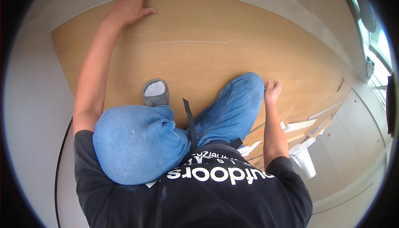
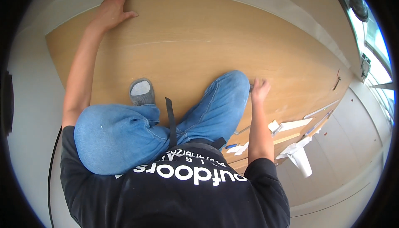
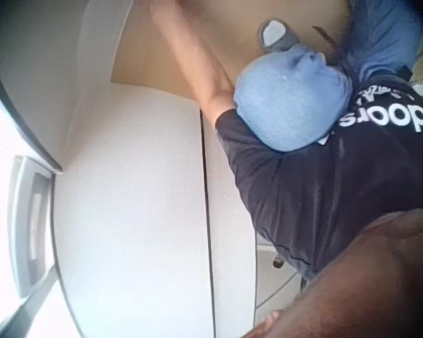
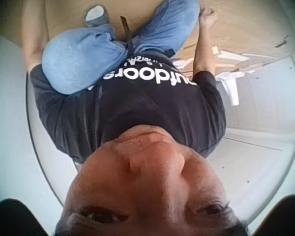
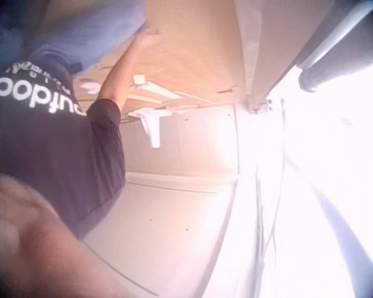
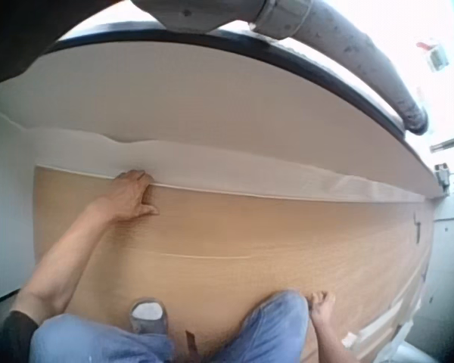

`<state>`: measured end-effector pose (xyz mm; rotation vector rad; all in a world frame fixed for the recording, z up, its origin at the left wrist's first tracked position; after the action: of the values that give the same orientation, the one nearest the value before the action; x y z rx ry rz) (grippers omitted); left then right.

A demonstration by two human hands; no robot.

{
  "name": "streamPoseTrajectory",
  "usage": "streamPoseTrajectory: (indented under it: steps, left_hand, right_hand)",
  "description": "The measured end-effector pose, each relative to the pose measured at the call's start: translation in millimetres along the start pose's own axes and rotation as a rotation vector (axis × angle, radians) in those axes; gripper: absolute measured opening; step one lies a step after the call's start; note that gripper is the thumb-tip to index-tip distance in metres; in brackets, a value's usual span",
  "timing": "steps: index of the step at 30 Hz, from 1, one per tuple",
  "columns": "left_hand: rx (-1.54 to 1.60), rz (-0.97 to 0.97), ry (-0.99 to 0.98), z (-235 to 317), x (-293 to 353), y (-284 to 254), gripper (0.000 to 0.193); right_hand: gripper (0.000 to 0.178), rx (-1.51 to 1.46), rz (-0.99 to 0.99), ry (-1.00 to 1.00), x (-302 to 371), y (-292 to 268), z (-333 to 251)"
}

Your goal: The person positions wooden floor panels against the wall, taps them into place with a hammer, and applies a white adhesive trim strip along the base of the wall, trimming it to length with a utility knife.

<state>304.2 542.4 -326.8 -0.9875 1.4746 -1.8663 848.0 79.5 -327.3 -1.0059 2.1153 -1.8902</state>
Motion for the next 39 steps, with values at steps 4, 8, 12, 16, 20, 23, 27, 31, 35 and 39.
streamPoseTrajectory:
  steps: [4,8,12,16,20,23,27,31,35,39]
  left_hand:
    - [-0.03,-0.179,-0.001,17.9,-13.2,-7.9,0.07]
    - [-0.125,-0.182,0.091,45.3,-25.5,-22.6,0.064]
    - [-0.067,-0.415,-0.015,31.6,-11.5,-22.1,0.103]
    - [-0.099,-0.344,0.015,34.3,-9.0,-16.9,0.1]
    - [-0.131,-0.262,0.011,27.5,0.1,-19.5,0.103]
    - [-0.158,-0.238,0.043,29.7,-5.1,-9.5,0.107]
    - [-0.133,-0.259,0.017,32.9,-0.7,-4.2,0.108]
    - [-0.161,-0.199,0.027,33.6,4.0,-7.9,0.108]
    - [-0.163,-0.224,0.037,33.0,6.1,-16.6,0.105]
    - [-0.184,-0.188,0.036,34.0,8.2,-19.4,0.103]
  right_hand:
    - [0.052,-0.224,-0.296,0.119,59.0,25.8,135.7]
    - [0.045,-0.832,-0.264,0.448,57.4,31.2,178.2]
    - [0.04,-0.309,-0.165,0.195,34.2,47.4,114.7]
    - [0.044,0.041,0.033,-0.133,-39.6,-4.5,14.8]
    - [0.041,0.133,-0.288,-0.611,-70.1,-67.6,-208.1]
    - [0.038,0.287,-0.274,-0.855,-85.7,-86.0,-309.3]
    - [0.033,0.535,-0.238,-1.015,-82.3,-74.5,-409.9]
    - [0.029,0.749,-0.244,-1.037,-64.6,-59.5,-456.2]
    - [0.028,0.854,-0.288,-1.051,-44.7,-49.1,-477.1]
    - [0.028,0.827,-0.264,-1.09,-44.9,-42.6,-473.8]
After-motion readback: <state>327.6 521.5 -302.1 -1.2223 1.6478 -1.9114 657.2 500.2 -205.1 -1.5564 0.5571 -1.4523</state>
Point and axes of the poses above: each hand's wrist, its own x-axis away from the middle knuckle, its own y-axis out of the palm, z = x × y, the point moved 1 cm from there along -x, towards the middle knuckle, and after that the axes turned 12 degrees about -x, right-handed, at the moved point
